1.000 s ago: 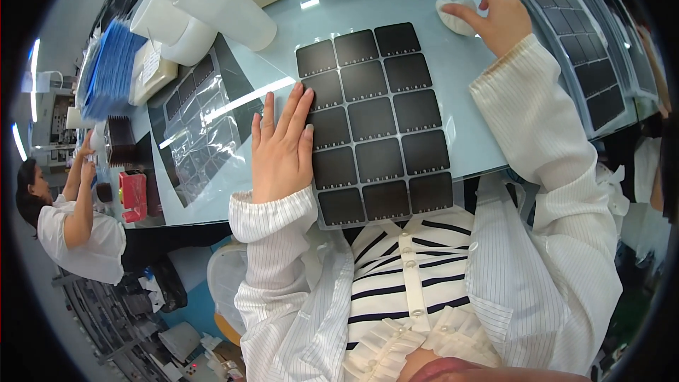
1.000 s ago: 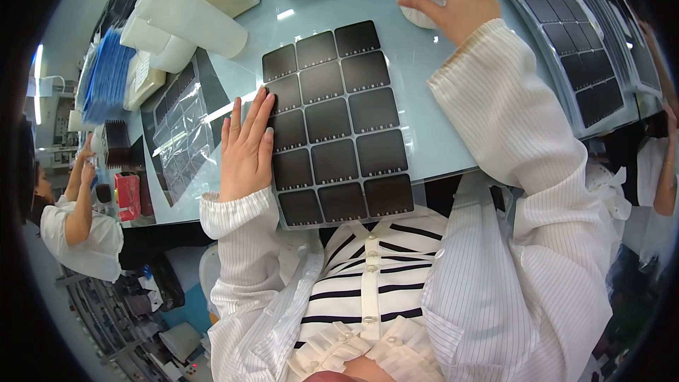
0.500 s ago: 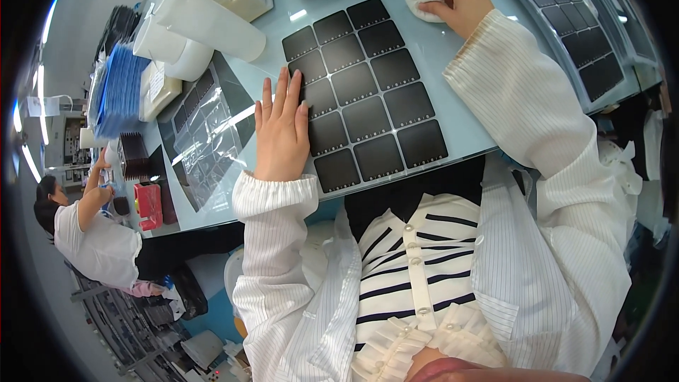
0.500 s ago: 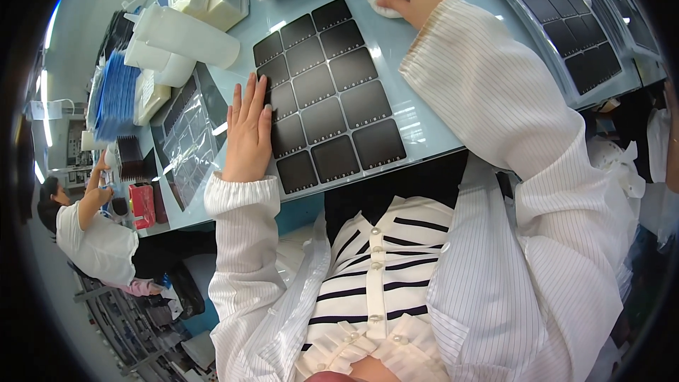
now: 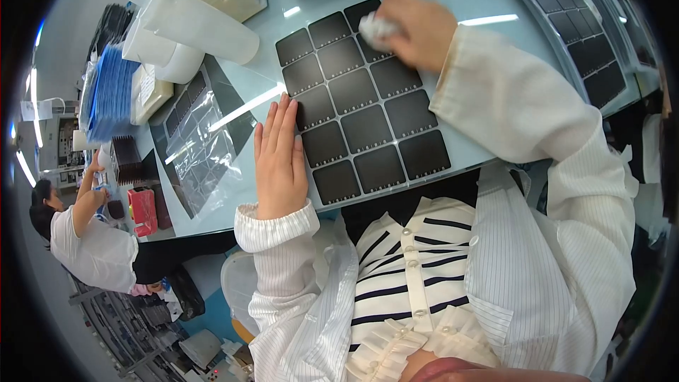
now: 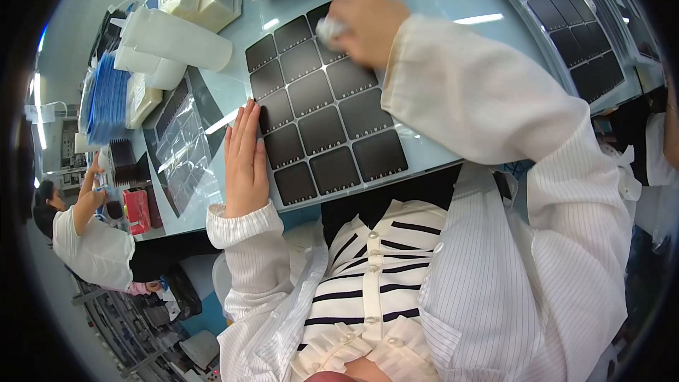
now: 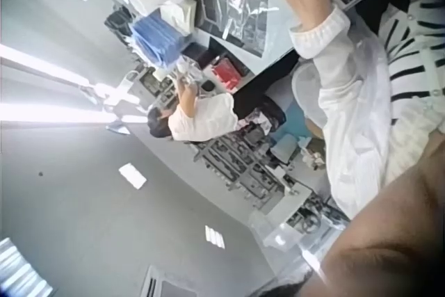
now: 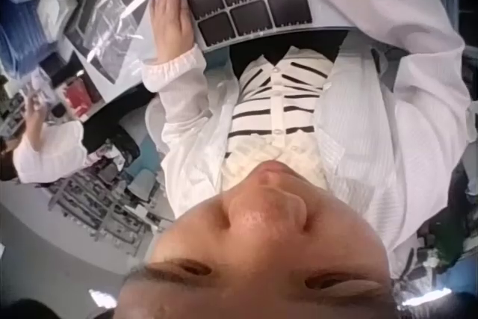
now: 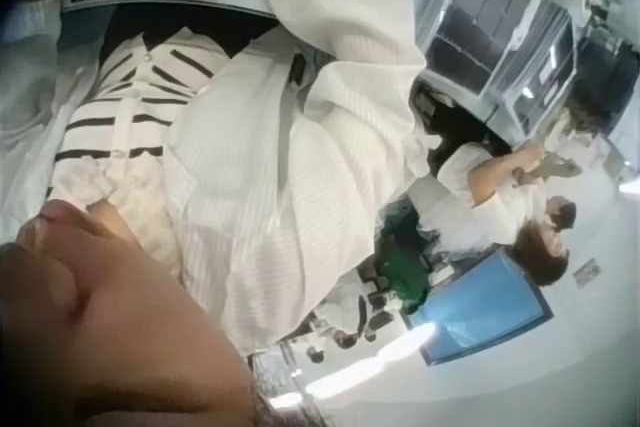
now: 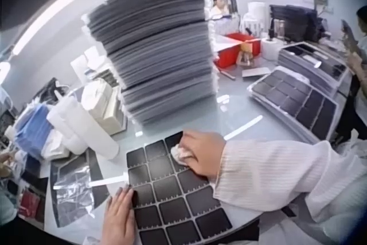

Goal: Inspecting, cleaning, and packaging thin rectangular electronic components into plastic sleeves.

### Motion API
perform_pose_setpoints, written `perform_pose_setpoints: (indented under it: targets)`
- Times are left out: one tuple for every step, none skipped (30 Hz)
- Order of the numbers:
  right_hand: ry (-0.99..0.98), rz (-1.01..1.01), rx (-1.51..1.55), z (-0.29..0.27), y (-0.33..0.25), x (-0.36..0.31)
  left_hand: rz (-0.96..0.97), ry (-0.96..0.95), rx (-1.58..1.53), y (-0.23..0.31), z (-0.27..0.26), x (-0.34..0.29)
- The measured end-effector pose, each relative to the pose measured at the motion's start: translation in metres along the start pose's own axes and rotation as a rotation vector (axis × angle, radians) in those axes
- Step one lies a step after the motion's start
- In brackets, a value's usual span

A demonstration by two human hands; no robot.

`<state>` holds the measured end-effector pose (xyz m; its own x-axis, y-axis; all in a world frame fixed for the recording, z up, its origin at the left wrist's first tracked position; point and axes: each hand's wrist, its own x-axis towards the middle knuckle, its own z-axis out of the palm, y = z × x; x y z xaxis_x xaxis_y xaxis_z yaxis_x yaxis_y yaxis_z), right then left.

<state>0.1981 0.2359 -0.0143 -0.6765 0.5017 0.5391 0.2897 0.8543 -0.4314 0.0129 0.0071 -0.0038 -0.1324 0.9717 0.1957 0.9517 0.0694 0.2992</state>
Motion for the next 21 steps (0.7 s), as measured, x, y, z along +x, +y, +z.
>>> perform_pose_setpoints:
  targets:
    - [-0.079,-0.065,0.097,0.005,-0.016,-0.012,-0.003,0.001,-0.005,-0.001,0.000,0.000]
    - [-0.193,-0.144,0.153,0.002,-0.045,-0.022,-0.020,0.000,-0.001,-0.001,-0.002,-0.004]
    - [-0.232,-0.143,0.206,0.001,-0.054,-0.026,-0.029,0.001,0.000,-0.001,-0.003,-0.005]
    - [-0.270,-0.142,0.260,0.001,-0.057,-0.027,-0.036,0.000,-0.003,0.001,-0.004,-0.005]
    - [-0.181,-0.106,0.197,0.000,-0.042,-0.023,-0.027,0.003,-0.010,0.002,-0.003,-0.003]
    - [-0.089,-0.072,0.133,-0.003,-0.017,-0.013,-0.015,0.010,-0.016,0.004,-0.003,0.000]
    - [-0.003,-0.018,0.059,-0.009,0.008,-0.005,-0.013,0.009,-0.020,0.004,-0.002,0.002]
    - [-0.009,-0.019,0.061,-0.007,0.005,-0.005,-0.020,0.009,-0.027,0.003,-0.001,0.002]
    - [-0.026,0.005,0.083,-0.004,0.000,-0.007,-0.026,0.010,-0.034,0.003,0.000,0.002]
    - [-0.044,0.029,0.105,-0.002,-0.010,-0.012,-0.029,0.008,-0.038,0.002,0.000,0.001]
    - [-0.113,-0.020,0.152,0.002,-0.039,-0.021,-0.037,0.008,-0.042,0.001,-0.002,-0.001]
    - [-0.262,-0.101,0.224,0.000,-0.057,-0.027,-0.042,0.008,-0.048,0.001,-0.002,-0.001]
    - [-0.288,-0.120,0.213,-0.003,-0.057,-0.020,-0.052,0.009,-0.045,0.002,-0.006,-0.002]
    - [-0.316,-0.127,0.193,-0.003,-0.051,-0.016,-0.054,0.011,-0.038,0.003,-0.005,-0.002]
    - [-0.171,-0.095,0.105,0.000,-0.027,-0.009,-0.050,0.012,-0.031,0.003,-0.005,-0.002]
    - [-0.025,-0.065,0.007,-0.001,0.002,0.000,-0.038,0.010,-0.042,0.004,-0.004,0.001]
    - [0.029,0.009,0.006,-0.007,0.009,0.010,-0.035,0.008,-0.049,0.003,-0.004,0.002]
    - [0.024,0.008,0.006,-0.005,0.003,0.007,-0.031,0.007,-0.056,0.002,-0.003,0.002]
    - [-0.069,0.008,0.054,-0.001,-0.011,-0.004,-0.034,0.008,-0.059,0.001,-0.003,0.002]
    - [-0.163,0.008,0.106,0.003,-0.030,-0.014,-0.034,0.001,-0.055,0.000,-0.002,0.002]
    - [-0.249,-0.140,0.159,0.005,-0.053,-0.021,-0.047,-0.006,-0.043,-0.002,-0.004,-0.002]
